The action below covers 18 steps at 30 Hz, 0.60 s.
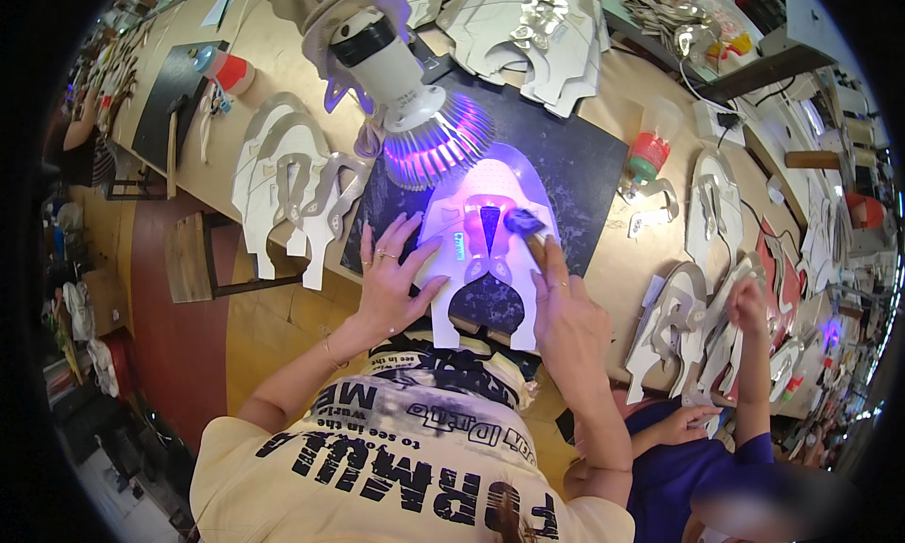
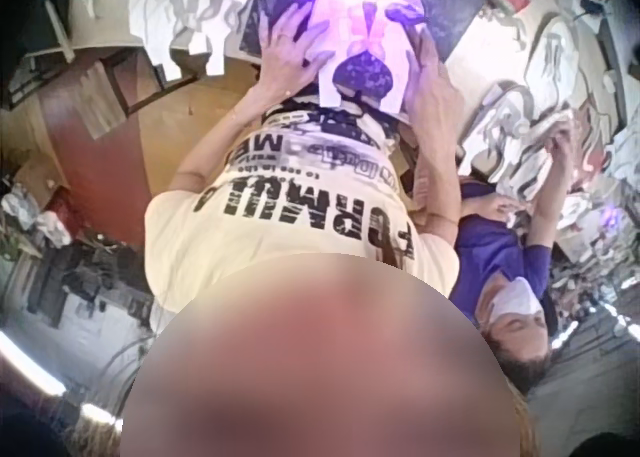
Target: The person assembles decorative parts by hand, using a UV lamp to cure adhesive on white and silver components. They handle multiple pieces, align them, and apply glue before curing under the lamp.
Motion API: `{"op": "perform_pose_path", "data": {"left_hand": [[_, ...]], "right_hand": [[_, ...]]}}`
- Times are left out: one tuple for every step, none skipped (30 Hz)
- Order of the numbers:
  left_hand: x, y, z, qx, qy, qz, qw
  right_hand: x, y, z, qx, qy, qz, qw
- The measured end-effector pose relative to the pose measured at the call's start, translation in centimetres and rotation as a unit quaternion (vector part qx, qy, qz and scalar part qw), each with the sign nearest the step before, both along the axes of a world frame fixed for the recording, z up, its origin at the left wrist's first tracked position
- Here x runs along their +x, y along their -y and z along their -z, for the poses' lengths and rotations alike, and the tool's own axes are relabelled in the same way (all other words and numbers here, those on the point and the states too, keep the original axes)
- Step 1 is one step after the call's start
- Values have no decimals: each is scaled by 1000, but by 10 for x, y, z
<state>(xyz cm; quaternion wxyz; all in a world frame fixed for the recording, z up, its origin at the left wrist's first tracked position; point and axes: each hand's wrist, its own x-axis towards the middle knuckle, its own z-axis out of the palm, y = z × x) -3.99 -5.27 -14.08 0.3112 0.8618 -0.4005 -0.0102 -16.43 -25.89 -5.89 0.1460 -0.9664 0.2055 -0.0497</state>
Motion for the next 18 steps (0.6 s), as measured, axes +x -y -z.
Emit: {"op": "perform_pose_path", "data": {"left_hand": [[0,0,2,-1,-6,2,1000],[0,1,3,7,-11,5,1000],[0,2,4,16,-2,7,1000],[1,2,5,21,7,10,1000],[2,2,6,24,17,15,999],[3,3,6,21,20,15,999],[4,3,7,17,23,18,999],[5,2,7,7,26,19,999],[6,2,7,12,26,23,999],[6,2,7,10,25,24,999],[7,2,7,6,22,24,999],[7,3,7,6,26,23,999],[7,3,7,5,28,22,999],[8,3,7,-1,36,28,999],[9,4,8,1,34,27,999],[9,4,8,0,36,28,999],[9,3,8,1,37,31,999],[9,3,8,1,31,29,999]], "right_hand": [[0,0,1,7,-23,2,1000],[2,-1,4,-1,-30,3,1000],[3,-2,6,-2,-33,-1,999],[8,-3,10,-40,-114,-18,992],[11,-4,10,-51,-75,-18,996],[13,0,9,-46,-63,-27,997],[15,2,8,-51,-82,-15,995],[17,2,5,-22,-47,16,999],[21,3,5,6,-36,27,999],[24,3,4,18,-13,44,999],[28,3,3,27,10,58,998],[32,4,3,50,-61,50,996],[37,4,5,30,-88,45,995],[40,3,6,13,-103,30,994],[44,3,8,-4,-129,16,991],[41,4,7,-36,-122,9,992],[39,2,8,-5,-67,-2,998],[39,-2,11,10,-17,2,1000]]}}
